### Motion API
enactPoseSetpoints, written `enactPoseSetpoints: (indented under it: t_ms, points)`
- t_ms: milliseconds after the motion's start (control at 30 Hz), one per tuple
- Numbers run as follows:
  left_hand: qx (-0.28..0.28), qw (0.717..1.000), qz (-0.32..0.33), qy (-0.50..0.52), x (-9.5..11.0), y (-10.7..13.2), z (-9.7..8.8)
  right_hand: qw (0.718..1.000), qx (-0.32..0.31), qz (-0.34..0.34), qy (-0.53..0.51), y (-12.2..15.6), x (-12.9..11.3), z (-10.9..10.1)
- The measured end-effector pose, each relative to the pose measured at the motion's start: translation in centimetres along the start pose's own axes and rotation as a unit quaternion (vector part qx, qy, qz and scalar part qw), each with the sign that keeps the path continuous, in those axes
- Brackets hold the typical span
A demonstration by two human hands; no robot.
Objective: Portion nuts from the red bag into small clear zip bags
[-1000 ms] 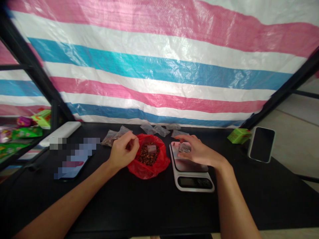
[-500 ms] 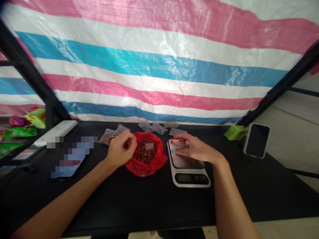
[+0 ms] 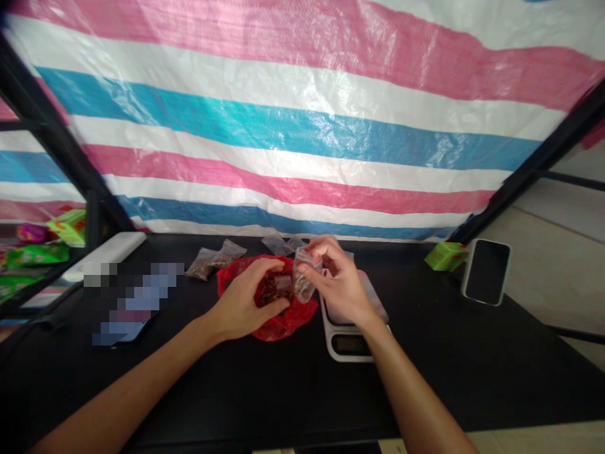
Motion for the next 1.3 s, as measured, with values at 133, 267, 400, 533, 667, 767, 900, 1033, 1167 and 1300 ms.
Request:
enactPoseSetpoints:
  t_ms: [133, 267, 400, 533, 667, 767, 900, 1033, 1167, 1300]
  points:
    - [-0.042, 0.995, -0.03, 0.083, -0.7, 0.0, 1.6, 0.995, -0.081, -0.041, 0.042, 0.1, -1.7, 4.4]
    - [-0.018, 0.991, -0.033, 0.129, -1.9, -0.1, 1.4, 0.989, -0.08, -0.037, 0.12, 0.3, -1.5, 2.7]
    - [0.018, 0.991, -0.042, 0.127, -2.8, -0.2, 0.0, 0.954, -0.042, 0.031, 0.297, 0.0, 1.2, -1.6]
    - [-0.006, 0.99, -0.053, 0.131, -2.5, -0.3, -0.2, 0.908, -0.108, 0.109, 0.389, 0.3, 4.8, -2.5]
    - [-0.016, 0.991, -0.06, 0.121, -2.2, -0.2, 0.0, 0.897, -0.144, 0.12, 0.401, 0.8, 6.4, -1.9]
    - [-0.029, 0.993, -0.066, 0.095, -2.2, -0.3, 0.5, 0.919, -0.124, 0.1, 0.36, 0.5, 5.9, -1.7]
    - [-0.031, 0.997, -0.064, 0.034, -2.0, -0.3, 0.7, 0.966, -0.028, 0.018, 0.256, 0.2, 2.0, -0.9]
    - [-0.047, 0.997, -0.054, 0.002, -1.6, -0.3, 0.9, 0.979, -0.018, -0.076, 0.186, 0.7, -2.3, 2.7]
    - [-0.039, 0.998, -0.047, 0.007, -1.5, -0.2, 0.8, 0.976, -0.064, -0.115, 0.174, 1.2, -3.6, 5.1]
    - [-0.001, 0.996, -0.079, 0.046, -2.5, -0.2, -0.1, 0.978, -0.037, -0.08, 0.19, 0.9, -2.5, 3.9]
Point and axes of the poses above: each hand's wrist, its own y-axis away from the middle knuckle, its own z-axis out of the palm, x = y × z, the point moved 9 cm from there along -y, towards the middle knuckle, and after that the axes turned 11 degrees about -x, right-handed, at the moved point
